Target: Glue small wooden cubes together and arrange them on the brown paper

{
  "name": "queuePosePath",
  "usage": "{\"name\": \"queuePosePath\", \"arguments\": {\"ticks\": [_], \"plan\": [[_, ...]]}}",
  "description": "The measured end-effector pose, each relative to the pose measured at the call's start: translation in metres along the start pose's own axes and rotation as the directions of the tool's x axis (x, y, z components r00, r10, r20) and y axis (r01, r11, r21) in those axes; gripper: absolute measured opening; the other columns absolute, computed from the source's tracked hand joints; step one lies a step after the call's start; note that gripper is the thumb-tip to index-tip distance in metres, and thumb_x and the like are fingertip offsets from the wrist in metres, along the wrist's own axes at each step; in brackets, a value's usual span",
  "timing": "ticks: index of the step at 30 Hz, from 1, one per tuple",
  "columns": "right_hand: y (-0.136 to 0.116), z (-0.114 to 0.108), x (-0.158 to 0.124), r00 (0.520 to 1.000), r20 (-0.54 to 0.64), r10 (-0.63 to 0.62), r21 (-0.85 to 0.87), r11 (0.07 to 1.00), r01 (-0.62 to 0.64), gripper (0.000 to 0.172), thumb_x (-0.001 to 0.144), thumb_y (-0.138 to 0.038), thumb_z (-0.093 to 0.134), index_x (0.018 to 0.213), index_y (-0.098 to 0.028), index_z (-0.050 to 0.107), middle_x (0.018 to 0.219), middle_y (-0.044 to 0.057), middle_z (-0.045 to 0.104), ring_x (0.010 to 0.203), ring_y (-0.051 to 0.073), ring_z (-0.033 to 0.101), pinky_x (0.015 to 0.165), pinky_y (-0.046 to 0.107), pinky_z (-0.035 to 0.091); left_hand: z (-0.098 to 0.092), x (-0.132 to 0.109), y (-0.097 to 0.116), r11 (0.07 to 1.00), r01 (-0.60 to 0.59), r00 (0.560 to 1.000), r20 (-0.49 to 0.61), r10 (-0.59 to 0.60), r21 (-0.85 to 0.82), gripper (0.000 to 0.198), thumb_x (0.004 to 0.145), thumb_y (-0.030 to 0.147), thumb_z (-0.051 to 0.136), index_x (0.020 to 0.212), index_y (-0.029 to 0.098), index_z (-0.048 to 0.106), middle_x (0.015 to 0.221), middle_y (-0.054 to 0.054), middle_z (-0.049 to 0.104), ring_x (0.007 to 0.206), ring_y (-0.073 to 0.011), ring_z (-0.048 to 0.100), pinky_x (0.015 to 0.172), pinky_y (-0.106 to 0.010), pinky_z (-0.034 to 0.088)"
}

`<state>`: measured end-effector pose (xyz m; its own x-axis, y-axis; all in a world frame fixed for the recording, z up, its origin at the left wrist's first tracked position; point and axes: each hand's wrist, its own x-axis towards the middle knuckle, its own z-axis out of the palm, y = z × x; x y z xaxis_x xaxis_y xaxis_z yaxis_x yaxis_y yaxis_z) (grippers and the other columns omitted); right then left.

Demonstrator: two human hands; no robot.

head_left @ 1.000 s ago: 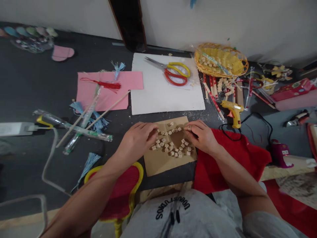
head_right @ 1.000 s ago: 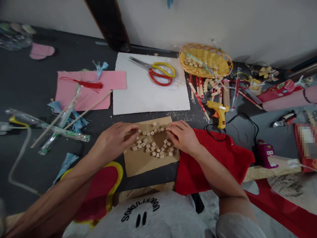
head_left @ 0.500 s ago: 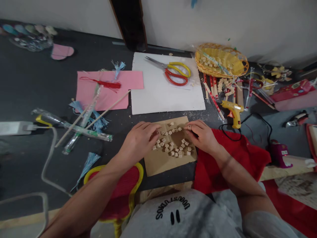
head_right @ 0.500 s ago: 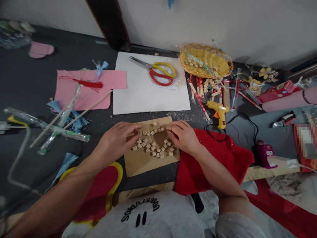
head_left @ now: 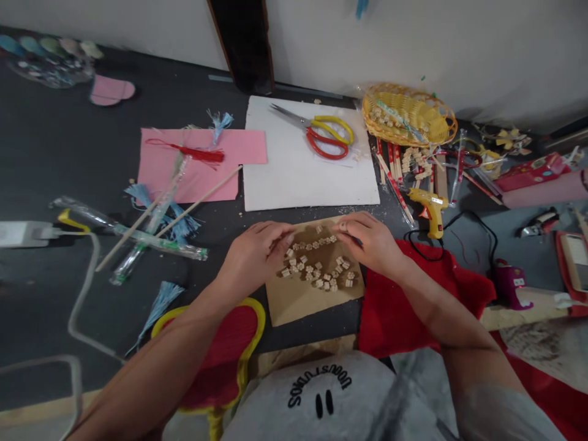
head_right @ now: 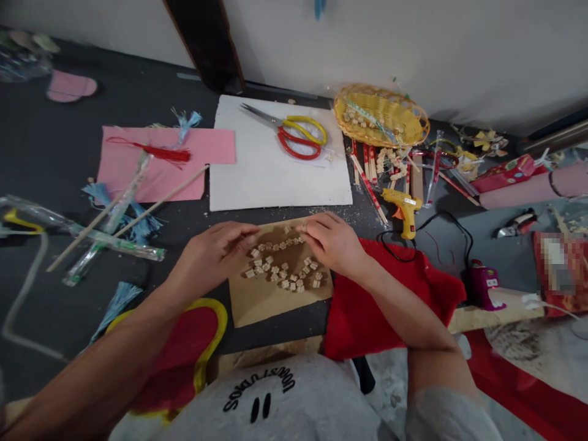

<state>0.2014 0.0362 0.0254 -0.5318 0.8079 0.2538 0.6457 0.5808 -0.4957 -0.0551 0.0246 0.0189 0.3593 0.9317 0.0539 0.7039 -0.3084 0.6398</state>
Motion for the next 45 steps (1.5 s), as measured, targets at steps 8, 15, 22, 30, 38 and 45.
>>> {"name": "queuePosePath", "arguments": {"ticks": [8, 15, 22, 30, 38, 45], "plan": [[-0.011, 0.009, 0.045, 0.919, 0.348, 0.183, -0.245, 0.964, -0.099, 0.015, 0.091, -0.031, 0.059, 0.091, -0.018, 0.065, 0.088, 0.007, 0.069, 0.085, 0.022, 0.061, 0.073, 0.033, 0.045, 0.009, 0.004, -0.005, 0.993, 0.100, 0.985, -0.133, -0.108, -0.063, 0.025, 0.091, 0.030, 0.047, 0.097, 0.019, 0.068, 0.095, -0.004, 0.074, 0.087, -0.0189, 0.067, 0.075, -0.029, 0.051], [-0.002, -0.002, 0.041, 0.943, 0.288, 0.167, -0.060, 0.986, -0.156, 0.010, 0.090, -0.024, 0.057, 0.091, -0.019, 0.065, 0.090, 0.005, 0.070, 0.085, 0.019, 0.063, 0.075, 0.031, 0.047, 0.011, 0.002, -0.005, 1.000, -0.028, 0.985, -0.169, 0.027, -0.003, 0.025, 0.093, 0.027, 0.046, 0.099, 0.019, 0.068, 0.093, -0.006, 0.073, 0.088, -0.0200, 0.066, 0.079, -0.032, 0.051], [0.003, -0.007, -0.019, 0.980, 0.024, 0.200, 0.101, 0.974, -0.201, 0.014, 0.090, -0.020, 0.054, 0.098, -0.021, 0.065, 0.095, 0.007, 0.072, 0.091, 0.020, 0.066, 0.081, 0.035, 0.053, 0.020, 0.002, 0.004, 0.907, -0.399, 0.914, -0.025, 0.406, 0.138, 0.030, 0.092, 0.034, 0.052, 0.118, 0.024, 0.064, 0.126, -0.007, 0.064, 0.123, -0.0275, 0.052, 0.100, -0.046, 0.042], [0.000, 0.013, -0.030, 0.994, -0.074, 0.086, 0.081, 0.993, -0.080, 0.012, 0.091, -0.019, 0.055, 0.098, -0.020, 0.064, 0.092, 0.008, 0.073, 0.086, 0.020, 0.066, 0.079, 0.038, 0.055, 0.034, 0.001, 0.010, 0.890, -0.417, 0.906, 0.162, 0.391, 0.184, 0.046, 0.092, 0.036, 0.053, 0.137, 0.028, 0.050, 0.143, -0.004, 0.052, 0.140, -0.0266, 0.035, 0.118, -0.049, 0.020], [-0.002, 0.009, -0.028, 0.993, -0.093, 0.075, 0.123, 0.990, -0.063, 0.011, 0.090, -0.018, 0.057, 0.097, -0.021, 0.064, 0.093, 0.007, 0.072, 0.089, 0.019, 0.066, 0.081, 0.037, 0.055, 0.032, 0.003, 0.009, 0.893, -0.417, 0.906, 0.148, 0.396, 0.168, 0.038, 0.093, 0.034, 0.051, 0.131, 0.026, 0.056, 0.136, -0.003, 0.059, 0.140, -0.0283, 0.036, 0.117, -0.055, 0.017], [0.004, -0.007, -0.032, 0.896, -0.343, 0.282, 0.209, 0.953, -0.220, 0.015, 0.089, -0.018, 0.056, 0.103, -0.022, 0.062, 0.097, 0.007, 0.068, 0.086, 0.018, 0.064, 0.076, 0.034, 0.055, 0.029, 0.004, 0.006, 0.925, -0.362, 0.932, 0.059, 0.358, 0.117, 0.028, 0.093, 0.030, 0.052, 0.117, 0.026, 0.064, 0.121, -0.003, 0.069, 0.130, -0.0256, 0.049, 0.111, -0.052, 0.029]]}}
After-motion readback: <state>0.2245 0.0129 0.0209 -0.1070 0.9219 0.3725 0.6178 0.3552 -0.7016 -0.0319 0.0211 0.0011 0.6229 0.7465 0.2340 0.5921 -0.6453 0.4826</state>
